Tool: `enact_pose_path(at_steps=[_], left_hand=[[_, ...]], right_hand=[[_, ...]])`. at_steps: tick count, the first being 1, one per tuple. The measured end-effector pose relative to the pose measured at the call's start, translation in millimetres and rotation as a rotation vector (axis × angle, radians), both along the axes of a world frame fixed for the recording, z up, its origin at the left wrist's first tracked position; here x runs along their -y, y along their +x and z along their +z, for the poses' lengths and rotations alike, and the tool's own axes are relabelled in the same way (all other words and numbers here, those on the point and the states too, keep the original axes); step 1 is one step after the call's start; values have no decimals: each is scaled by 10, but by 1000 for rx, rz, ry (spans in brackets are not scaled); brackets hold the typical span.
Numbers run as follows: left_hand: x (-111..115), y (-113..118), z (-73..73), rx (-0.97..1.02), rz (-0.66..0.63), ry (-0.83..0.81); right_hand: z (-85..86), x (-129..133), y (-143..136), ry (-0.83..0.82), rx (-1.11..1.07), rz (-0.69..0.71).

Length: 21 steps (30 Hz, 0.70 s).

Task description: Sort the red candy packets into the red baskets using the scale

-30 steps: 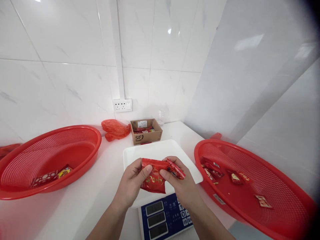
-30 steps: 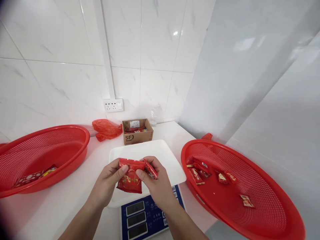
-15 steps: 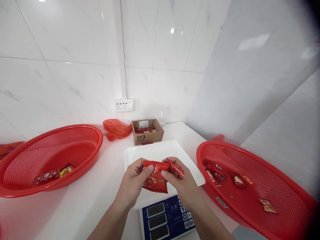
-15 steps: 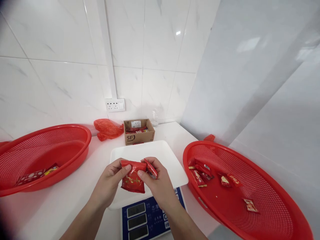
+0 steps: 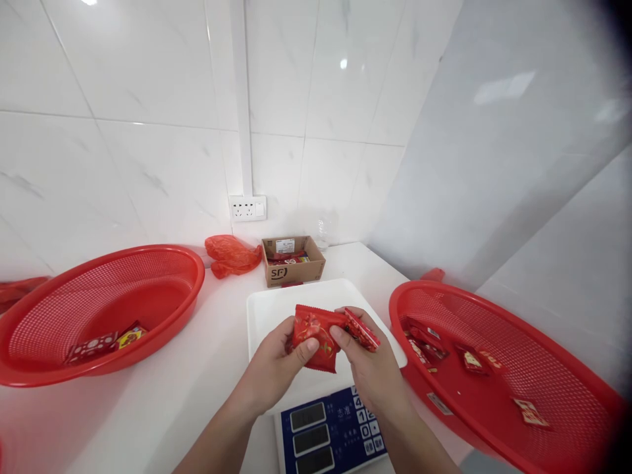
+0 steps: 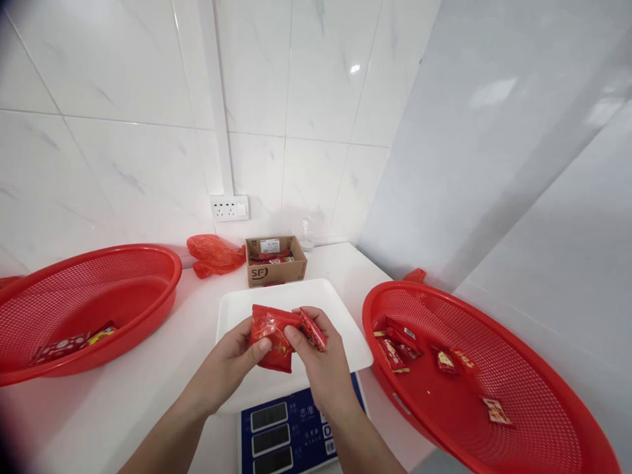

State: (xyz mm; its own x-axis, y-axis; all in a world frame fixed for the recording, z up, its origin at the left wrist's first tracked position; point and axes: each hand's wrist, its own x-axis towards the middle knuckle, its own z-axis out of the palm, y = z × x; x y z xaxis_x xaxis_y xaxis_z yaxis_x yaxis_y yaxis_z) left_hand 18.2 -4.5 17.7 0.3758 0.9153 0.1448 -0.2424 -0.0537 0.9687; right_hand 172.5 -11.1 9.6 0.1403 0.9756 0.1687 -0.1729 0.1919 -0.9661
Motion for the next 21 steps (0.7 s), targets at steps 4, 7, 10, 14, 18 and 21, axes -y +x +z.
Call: enact_pose_path(at_steps=[4,7,10,14,18,21], left_hand=[[2,14,-1,-64,92,14],[7,11,7,-1,163,-11],[13,5,13,23,137,-42],[14,-8,15,-71,48,-19],[15,-19,32,-151,-1,63],[17,-19,40,-127,-14,63]], right_hand=[[-21,-5,13,-31,-25,61],[-15,13,9,-56,35,187],[-14,32,-7,-60,106,242],[-34,31,-7,-24,117,184],[-40,24,-1,-19,61,194],[-17,30,-14,-42,-11,251]])
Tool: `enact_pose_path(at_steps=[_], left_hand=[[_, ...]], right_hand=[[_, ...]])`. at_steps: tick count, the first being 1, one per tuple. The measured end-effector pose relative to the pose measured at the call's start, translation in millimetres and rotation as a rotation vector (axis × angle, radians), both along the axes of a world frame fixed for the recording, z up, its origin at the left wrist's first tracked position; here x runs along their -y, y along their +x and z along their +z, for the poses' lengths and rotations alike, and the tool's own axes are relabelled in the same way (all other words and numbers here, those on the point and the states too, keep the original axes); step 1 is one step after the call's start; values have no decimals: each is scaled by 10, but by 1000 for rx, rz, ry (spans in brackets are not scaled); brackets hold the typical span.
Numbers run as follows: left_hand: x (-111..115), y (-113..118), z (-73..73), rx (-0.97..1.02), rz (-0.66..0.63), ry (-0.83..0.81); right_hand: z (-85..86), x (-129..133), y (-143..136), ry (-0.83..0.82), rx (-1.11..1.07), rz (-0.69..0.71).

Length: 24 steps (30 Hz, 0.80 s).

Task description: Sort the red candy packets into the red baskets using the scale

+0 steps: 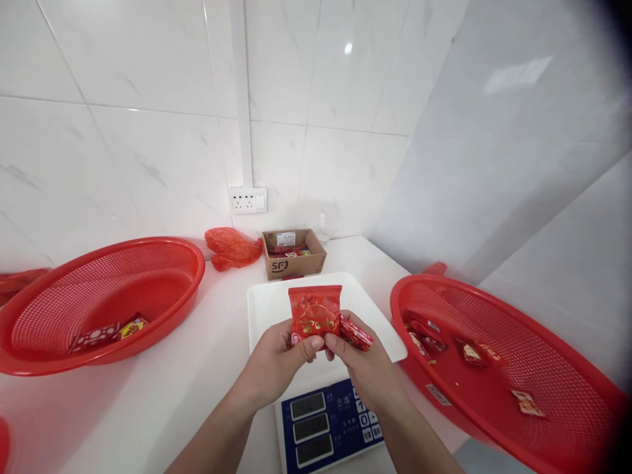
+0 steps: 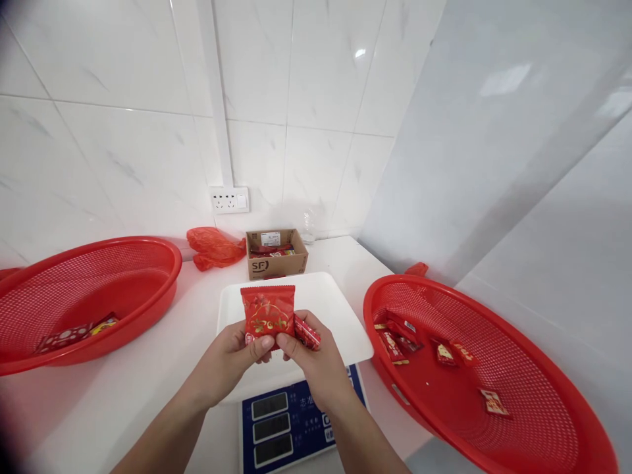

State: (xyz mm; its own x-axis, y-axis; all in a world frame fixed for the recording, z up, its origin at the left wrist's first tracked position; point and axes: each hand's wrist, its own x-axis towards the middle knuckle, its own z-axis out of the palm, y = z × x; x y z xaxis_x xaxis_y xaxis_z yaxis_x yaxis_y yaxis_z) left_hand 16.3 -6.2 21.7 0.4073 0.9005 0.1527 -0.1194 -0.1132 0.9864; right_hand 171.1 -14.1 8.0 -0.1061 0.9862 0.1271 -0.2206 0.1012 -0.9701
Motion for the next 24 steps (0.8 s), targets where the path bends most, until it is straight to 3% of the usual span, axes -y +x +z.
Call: enact_pose_path(at_steps=[7,17,24], left_hand=[[-5,-22,-12,34,54,-106],[12,-41,8,126,-119,-90],[16,-46,70,157,-125,-9]], right_hand=[[36,48,-9,-45,-26,109],[19,71,-26,-105,-216,117],[-2,55,-8,-108,-184,81]])
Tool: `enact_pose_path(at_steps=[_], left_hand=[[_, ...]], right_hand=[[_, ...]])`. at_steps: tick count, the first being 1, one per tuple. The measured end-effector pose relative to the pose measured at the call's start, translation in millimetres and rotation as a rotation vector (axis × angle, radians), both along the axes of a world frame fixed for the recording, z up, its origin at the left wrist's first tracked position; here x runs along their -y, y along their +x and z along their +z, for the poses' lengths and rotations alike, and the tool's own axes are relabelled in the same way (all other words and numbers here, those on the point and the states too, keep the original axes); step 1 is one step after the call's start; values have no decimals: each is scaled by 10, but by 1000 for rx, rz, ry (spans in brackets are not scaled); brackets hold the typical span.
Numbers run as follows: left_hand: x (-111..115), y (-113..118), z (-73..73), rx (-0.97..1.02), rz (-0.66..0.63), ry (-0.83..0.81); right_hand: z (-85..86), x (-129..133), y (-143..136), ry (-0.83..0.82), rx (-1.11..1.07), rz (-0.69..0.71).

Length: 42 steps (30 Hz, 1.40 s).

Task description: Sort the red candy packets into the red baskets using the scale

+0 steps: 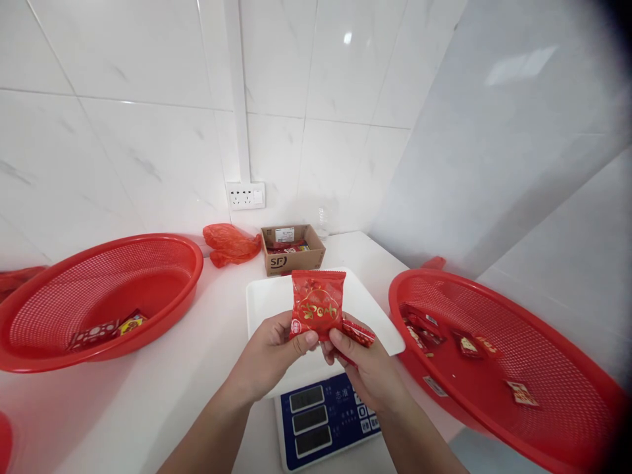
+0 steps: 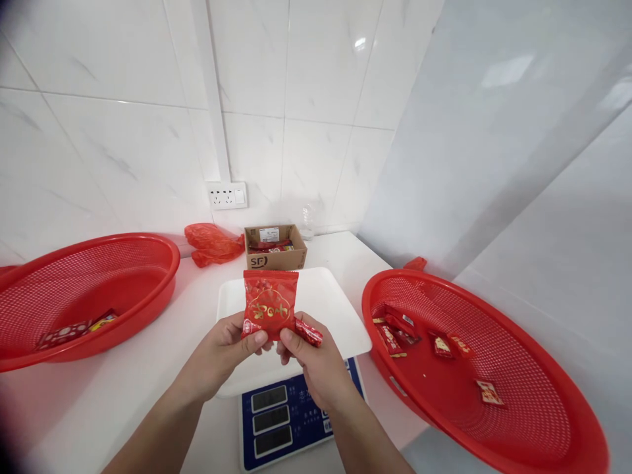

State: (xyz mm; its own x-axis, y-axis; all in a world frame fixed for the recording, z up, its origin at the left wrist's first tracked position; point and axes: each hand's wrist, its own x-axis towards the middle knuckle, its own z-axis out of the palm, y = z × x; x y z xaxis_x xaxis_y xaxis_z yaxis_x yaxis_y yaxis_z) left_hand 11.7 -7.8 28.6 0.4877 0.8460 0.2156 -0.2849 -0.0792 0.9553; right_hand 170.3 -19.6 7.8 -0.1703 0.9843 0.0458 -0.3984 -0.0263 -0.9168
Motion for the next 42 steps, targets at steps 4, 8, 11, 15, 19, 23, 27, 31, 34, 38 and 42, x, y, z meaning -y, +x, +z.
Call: enact_pose_path(at_steps=[4,8,11,15,19,23,27,31,34,38,42], left_hand=[[-12,1,5,63,95,-10],[-26,-16,-16,26,188,-16],[-12,-19,-15,8,226,-26],[11,1,-25,-19,165,-59],[7,11,-55,-56,198,-25],[8,3,-64,-42,226,-56],[23,-3,-57,-66,279,-14],[40,-9,-61,-94,301,40],[44,-9,-77,-94,296,45],[22,1,-91,-83,263,-22],[4,14,-76,-76,226,-47]], right_hand=[[13,0,48,50,193,-1],[77,21,70,84,326,61],[80,14,70,112,273,28],[27,-13,69,144,183,-4],[2,-15,77,174,187,-39],[-14,-5,75,176,185,-59],[-27,-1,50,148,154,-54],[-25,-4,21,131,112,-63],[-31,-10,14,128,78,-91],[-38,-22,15,123,73,-127],[-12,-40,19,107,93,-160]])
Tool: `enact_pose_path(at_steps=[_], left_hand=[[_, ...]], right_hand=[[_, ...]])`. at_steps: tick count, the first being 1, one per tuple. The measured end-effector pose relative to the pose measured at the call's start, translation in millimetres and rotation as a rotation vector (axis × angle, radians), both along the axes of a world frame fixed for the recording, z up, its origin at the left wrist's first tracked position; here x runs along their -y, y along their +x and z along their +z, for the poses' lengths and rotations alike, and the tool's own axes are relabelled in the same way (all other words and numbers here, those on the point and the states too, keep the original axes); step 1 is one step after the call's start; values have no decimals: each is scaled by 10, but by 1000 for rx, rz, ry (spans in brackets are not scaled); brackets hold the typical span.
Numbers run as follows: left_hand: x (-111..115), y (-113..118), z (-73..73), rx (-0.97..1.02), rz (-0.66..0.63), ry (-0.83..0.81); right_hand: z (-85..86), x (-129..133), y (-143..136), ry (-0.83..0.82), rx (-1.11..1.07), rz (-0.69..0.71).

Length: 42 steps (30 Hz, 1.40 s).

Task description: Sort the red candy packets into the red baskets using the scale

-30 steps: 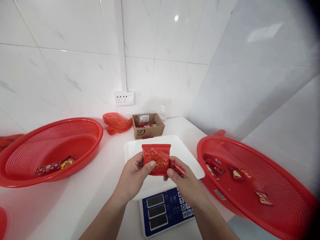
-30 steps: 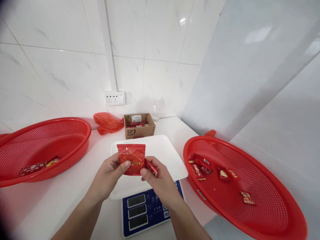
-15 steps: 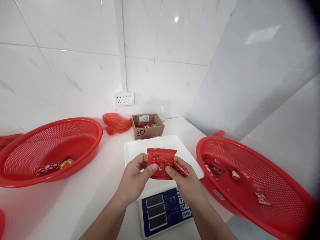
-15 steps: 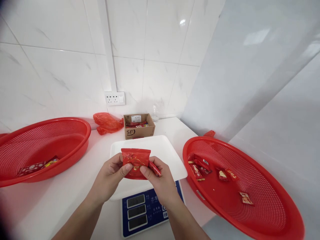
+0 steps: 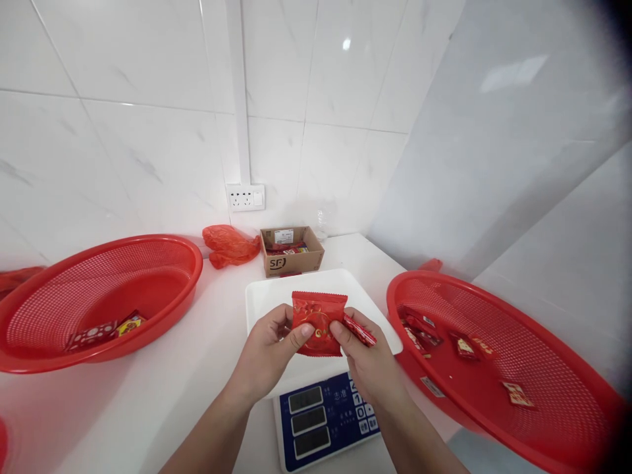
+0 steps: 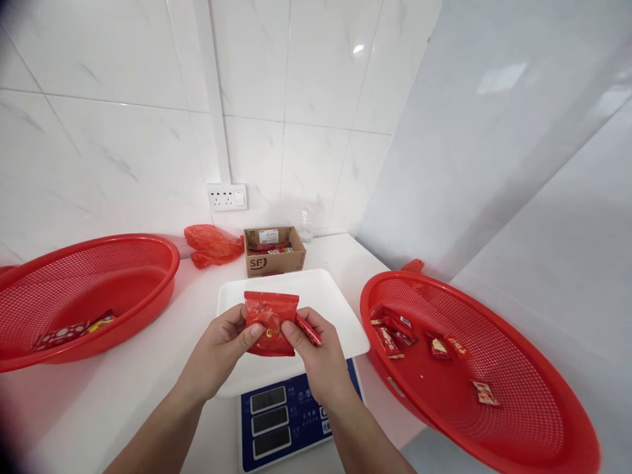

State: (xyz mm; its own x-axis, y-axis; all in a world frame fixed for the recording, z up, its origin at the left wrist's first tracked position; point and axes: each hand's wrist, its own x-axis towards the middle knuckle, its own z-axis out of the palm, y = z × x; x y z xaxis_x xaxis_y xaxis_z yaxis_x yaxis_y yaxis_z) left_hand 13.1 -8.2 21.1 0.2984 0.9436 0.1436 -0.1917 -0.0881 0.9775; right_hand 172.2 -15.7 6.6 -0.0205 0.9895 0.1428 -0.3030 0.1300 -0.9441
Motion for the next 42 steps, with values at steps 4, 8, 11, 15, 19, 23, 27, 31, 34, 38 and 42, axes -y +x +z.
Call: enact_pose_path(at_steps=[4,8,11,15,19,23,27,31,34,38,42], left_hand=[[6,5,27,33,-29,17],[-3,-5,28,73,0,2],[-16,-14,11,88,47,15],[-9,-12,-6,116,53,14],[18,7,0,148,11,0],[36,31,20,167,-3,4],[34,48,21,168,-11,5],[16,44,-12,93,-28,14],[7,44,-34,10,-74,43],[19,65,-26,-49,-142,28],[32,72,-14,2,-101,-21]], right_hand=[[7,-13,7,-28,32,2],[-14,-25,-1,-30,48,51],[-8,-33,-17,-20,41,85],[13,-36,-32,-9,36,89],[22,-25,-30,-8,28,84],[27,-15,-32,-11,41,83],[22,-15,-44,6,42,59],[5,-16,-47,13,25,-24],[-6,-12,-44,19,13,-71],[-2,-8,-50,29,45,-102],[17,-11,-69,8,41,-45]])
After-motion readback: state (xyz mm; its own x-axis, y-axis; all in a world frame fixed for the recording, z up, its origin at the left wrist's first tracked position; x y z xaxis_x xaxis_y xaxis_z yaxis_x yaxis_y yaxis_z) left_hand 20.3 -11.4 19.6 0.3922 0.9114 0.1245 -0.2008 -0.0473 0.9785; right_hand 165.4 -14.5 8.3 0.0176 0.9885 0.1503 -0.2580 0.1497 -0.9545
